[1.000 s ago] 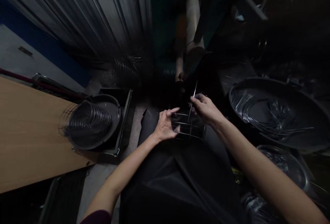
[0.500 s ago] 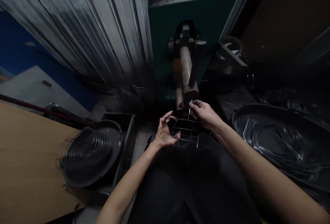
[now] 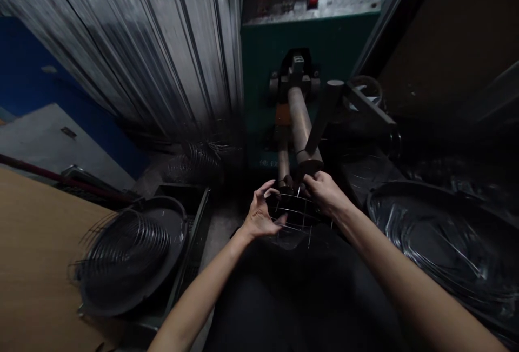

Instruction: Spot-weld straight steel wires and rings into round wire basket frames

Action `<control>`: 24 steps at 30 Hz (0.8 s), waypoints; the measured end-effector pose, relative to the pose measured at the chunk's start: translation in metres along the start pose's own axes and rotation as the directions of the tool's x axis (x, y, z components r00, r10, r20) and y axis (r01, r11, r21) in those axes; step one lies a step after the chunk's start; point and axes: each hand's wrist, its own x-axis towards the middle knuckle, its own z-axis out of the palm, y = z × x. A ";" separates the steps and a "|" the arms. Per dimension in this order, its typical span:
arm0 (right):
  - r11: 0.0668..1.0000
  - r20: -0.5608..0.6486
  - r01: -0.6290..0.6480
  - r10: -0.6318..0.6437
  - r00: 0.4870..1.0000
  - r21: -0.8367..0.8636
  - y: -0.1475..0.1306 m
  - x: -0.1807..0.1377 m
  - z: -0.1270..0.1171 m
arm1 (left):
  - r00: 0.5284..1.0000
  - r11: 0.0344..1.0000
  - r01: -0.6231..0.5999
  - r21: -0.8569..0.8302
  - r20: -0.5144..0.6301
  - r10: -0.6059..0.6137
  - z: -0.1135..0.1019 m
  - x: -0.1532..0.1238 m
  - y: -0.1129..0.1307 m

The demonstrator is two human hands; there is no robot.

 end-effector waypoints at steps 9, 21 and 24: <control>1.000 -0.038 -0.012 0.012 0.999 -0.012 0.001 0.005 0.003 | 1.000 0.999 0.006 -0.036 0.023 -0.005 -0.001 0.008 -0.007; 0.999 -0.099 0.048 -0.050 0.994 -0.023 0.014 0.020 -0.002 | 0.998 0.998 -0.006 0.062 0.066 0.002 -0.004 0.017 -0.018; 0.998 -0.076 0.061 -0.062 0.995 -0.009 0.018 0.024 -0.005 | 0.998 0.998 0.006 0.066 0.069 -0.010 -0.006 0.019 -0.019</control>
